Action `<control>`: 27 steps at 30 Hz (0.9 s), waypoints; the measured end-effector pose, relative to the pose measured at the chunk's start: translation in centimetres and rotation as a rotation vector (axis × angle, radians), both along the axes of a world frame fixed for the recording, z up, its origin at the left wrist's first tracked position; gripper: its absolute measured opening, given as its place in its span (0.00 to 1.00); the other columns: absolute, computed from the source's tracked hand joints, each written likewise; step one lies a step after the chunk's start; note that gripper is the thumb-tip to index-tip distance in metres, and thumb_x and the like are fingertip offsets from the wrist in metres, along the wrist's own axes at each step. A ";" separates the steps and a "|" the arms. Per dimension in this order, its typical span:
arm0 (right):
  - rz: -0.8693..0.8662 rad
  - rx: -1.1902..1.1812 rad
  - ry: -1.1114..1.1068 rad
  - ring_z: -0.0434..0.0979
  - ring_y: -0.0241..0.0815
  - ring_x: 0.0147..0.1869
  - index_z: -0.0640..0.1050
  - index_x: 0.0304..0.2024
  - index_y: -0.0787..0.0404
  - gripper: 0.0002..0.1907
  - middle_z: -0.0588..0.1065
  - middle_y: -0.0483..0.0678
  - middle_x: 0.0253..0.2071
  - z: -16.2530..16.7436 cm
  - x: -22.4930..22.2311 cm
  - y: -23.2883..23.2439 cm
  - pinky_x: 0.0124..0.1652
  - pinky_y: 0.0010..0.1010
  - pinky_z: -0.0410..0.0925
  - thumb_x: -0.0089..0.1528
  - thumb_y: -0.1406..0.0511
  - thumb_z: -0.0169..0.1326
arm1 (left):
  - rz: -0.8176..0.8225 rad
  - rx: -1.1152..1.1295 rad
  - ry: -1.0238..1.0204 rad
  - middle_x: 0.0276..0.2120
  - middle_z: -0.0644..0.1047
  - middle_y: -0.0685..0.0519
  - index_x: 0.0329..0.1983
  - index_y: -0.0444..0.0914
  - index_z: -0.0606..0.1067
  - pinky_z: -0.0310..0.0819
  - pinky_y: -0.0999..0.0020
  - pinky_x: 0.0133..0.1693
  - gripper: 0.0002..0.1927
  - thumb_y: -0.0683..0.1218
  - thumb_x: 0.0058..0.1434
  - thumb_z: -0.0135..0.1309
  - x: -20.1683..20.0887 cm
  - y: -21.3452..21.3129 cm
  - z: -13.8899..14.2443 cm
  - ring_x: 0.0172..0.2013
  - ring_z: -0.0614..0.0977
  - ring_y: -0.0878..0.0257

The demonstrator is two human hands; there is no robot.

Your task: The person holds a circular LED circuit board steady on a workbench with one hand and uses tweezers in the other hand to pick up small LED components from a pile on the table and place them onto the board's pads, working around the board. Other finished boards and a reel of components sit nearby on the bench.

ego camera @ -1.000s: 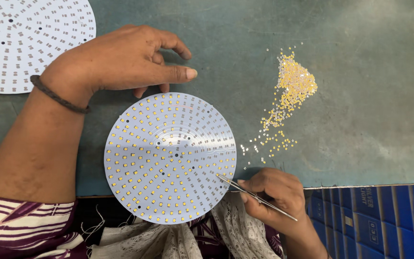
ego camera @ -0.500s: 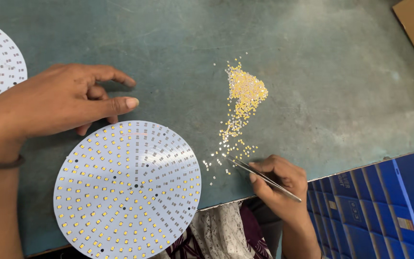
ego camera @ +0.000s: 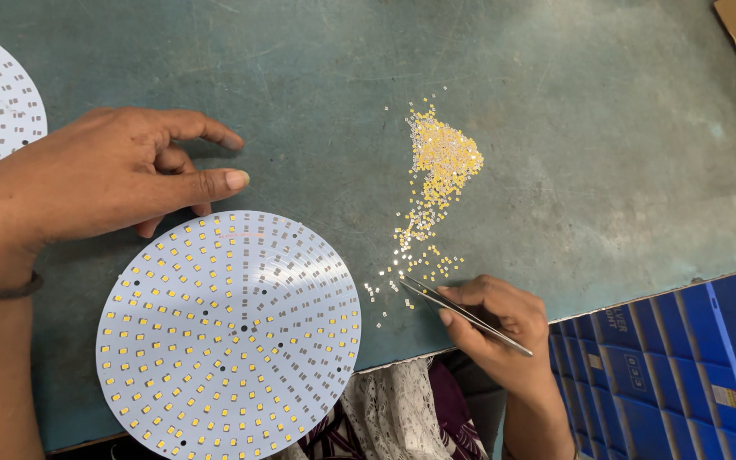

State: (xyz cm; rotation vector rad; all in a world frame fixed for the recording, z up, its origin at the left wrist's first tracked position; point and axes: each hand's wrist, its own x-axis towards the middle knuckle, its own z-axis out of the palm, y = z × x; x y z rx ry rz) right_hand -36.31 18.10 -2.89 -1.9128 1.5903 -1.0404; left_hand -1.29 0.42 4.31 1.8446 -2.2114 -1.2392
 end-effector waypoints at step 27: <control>0.374 -0.020 -0.028 0.79 0.35 0.28 0.77 0.29 0.65 0.09 0.77 0.47 0.26 0.5 5.7 -0.2 0.28 0.24 0.69 0.52 0.69 0.66 | -0.057 -0.115 0.162 0.25 0.84 0.48 0.57 0.40 0.76 0.76 0.64 0.23 0.32 0.64 0.56 0.59 0.4 -0.3 -0.1 0.16 0.81 0.59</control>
